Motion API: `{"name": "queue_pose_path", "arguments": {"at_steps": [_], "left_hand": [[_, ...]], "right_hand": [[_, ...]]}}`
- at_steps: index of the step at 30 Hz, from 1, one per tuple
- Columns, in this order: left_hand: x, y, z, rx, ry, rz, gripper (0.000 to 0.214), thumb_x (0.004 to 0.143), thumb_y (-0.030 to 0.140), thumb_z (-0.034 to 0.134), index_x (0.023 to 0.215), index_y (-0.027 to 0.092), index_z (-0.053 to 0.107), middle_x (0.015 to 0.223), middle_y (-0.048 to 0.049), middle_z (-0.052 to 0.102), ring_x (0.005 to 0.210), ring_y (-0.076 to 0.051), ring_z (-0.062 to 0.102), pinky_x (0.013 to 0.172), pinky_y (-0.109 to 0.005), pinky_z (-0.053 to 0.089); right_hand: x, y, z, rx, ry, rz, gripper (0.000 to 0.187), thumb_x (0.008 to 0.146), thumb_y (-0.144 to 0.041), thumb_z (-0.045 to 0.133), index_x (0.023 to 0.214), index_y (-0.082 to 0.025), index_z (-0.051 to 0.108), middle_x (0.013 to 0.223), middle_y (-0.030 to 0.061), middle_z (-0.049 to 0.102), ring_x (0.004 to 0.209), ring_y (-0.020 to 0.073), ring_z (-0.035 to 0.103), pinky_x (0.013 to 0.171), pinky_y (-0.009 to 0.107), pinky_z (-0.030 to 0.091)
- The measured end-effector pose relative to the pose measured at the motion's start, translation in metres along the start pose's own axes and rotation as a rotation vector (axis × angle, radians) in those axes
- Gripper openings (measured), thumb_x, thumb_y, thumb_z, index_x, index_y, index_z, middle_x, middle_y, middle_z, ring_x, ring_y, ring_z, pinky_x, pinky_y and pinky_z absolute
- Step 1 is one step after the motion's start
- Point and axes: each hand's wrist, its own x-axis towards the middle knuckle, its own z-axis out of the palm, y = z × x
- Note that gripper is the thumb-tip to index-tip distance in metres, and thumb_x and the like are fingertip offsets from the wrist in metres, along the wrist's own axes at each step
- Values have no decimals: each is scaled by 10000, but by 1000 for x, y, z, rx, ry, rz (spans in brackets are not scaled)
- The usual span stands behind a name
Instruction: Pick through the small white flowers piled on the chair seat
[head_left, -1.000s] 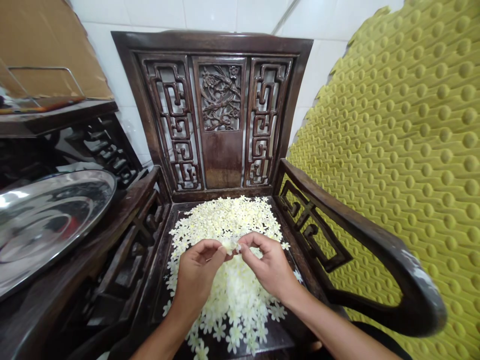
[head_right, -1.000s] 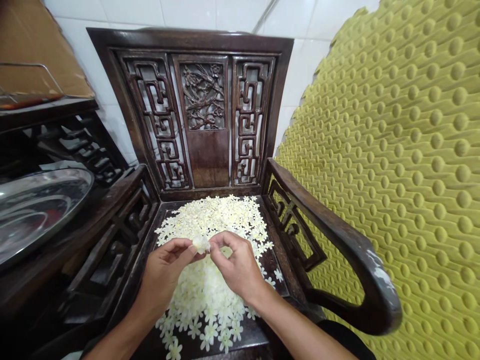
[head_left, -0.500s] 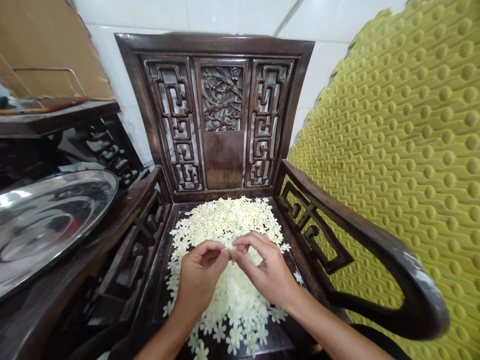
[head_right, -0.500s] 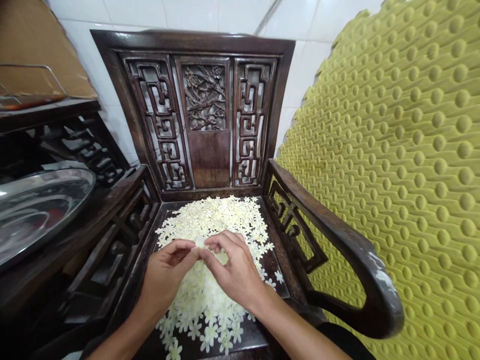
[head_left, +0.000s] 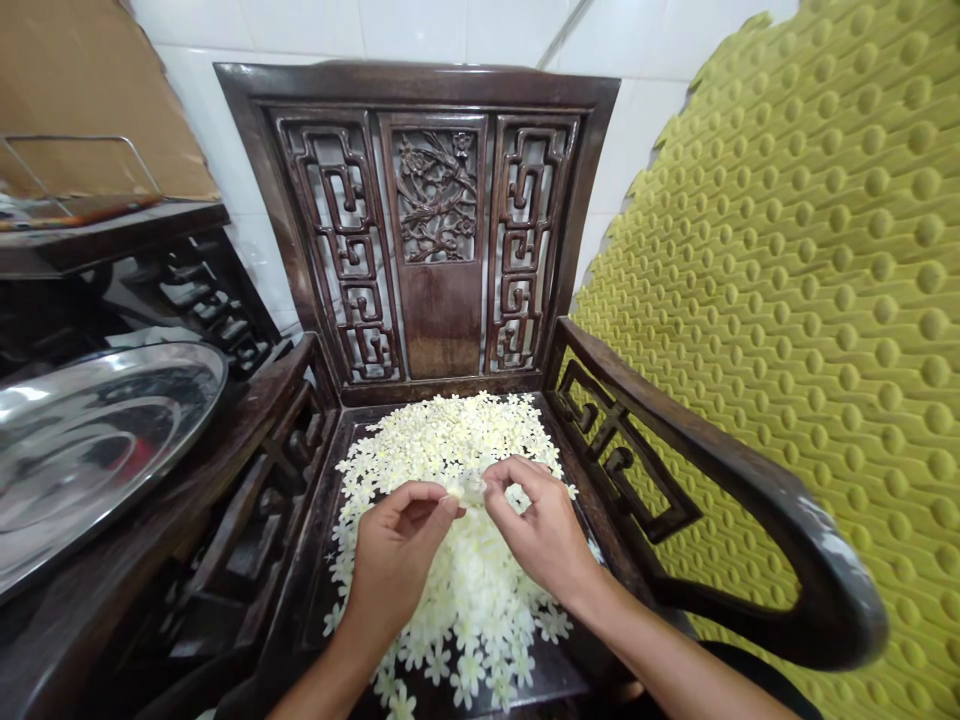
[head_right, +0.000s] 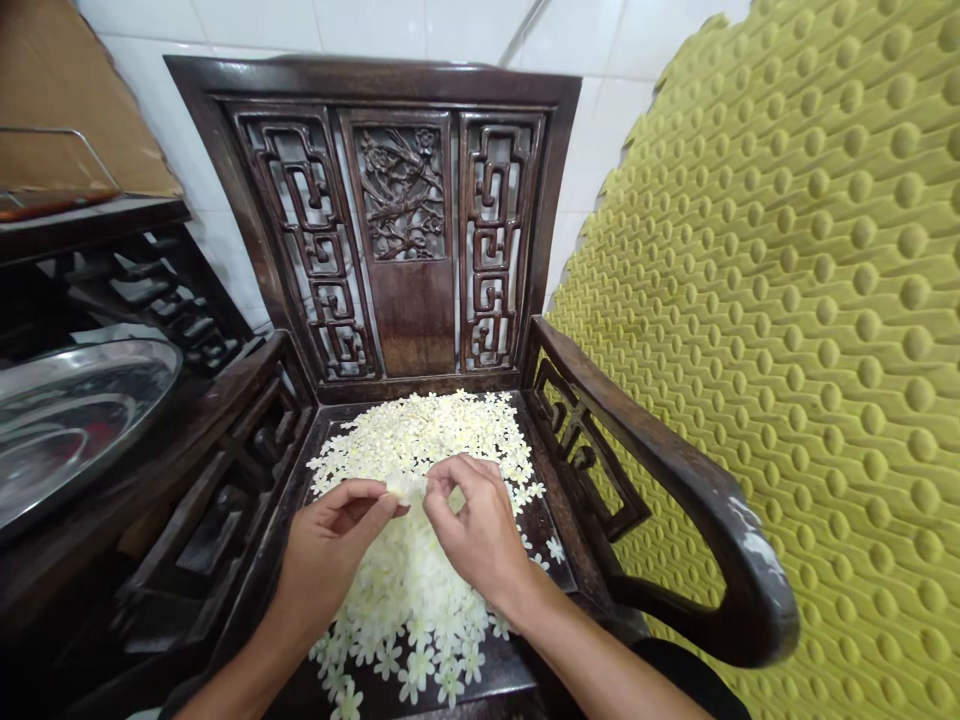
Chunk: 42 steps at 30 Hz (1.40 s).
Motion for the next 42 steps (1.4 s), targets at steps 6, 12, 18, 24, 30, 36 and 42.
{"name": "queue_pose_path", "arguments": {"at_steps": [6,12,18,24,30,36,42], "left_hand": [[2,1,-1,-6,9,-7,104,765,239,776,748,170,700,709,-1,727,715,-157,707,701,-238,576],[0,-1,-4,2,-92,0,106,782,252,771,776,165,712,757,-13,720,758,-166,695,726,-253,566],[-2,-2,-3,22,-102,7,108,782,254,773,775,161,718,746,-13,715,740,-163,684,710,-254,567],[-2,-2,-1,26,-110,-25,91,778,243,774,778,165,728,750,-15,732,735,-163,690,710,-252,577],[-3,0,0,-15,-110,-44,86,783,245,769,793,168,732,756,-15,740,763,-182,717,742,-273,598],[-4,6,1,-37,-121,-59,101,804,256,753,781,159,733,772,-14,732,797,-190,722,804,-299,606],[-5,6,1,-69,-126,-79,126,797,273,755,800,150,726,789,-26,734,814,-207,724,847,-350,610]], "right_hand": [[-1,-6,0,59,-76,-44,95,935,-222,575,1016,-219,624,883,33,611,819,192,582,748,318,439],[-2,-5,-1,103,-165,-133,109,958,-188,561,926,-227,658,844,21,681,833,190,610,781,327,424],[0,-5,-6,74,-150,-203,111,932,-166,592,847,-211,647,774,3,685,754,173,591,786,337,395],[-1,-6,-4,45,-108,-192,125,902,-133,593,811,-207,638,735,-5,666,728,170,567,758,331,388],[-4,-4,0,107,-88,-112,148,913,-165,581,787,-210,644,729,-2,669,743,176,591,759,322,411],[-3,-2,3,190,-100,-16,156,914,-172,566,792,-203,657,756,0,671,760,171,603,742,296,431],[-3,0,6,242,-92,10,139,899,-169,565,798,-190,659,762,11,670,743,167,619,707,277,456]]}}
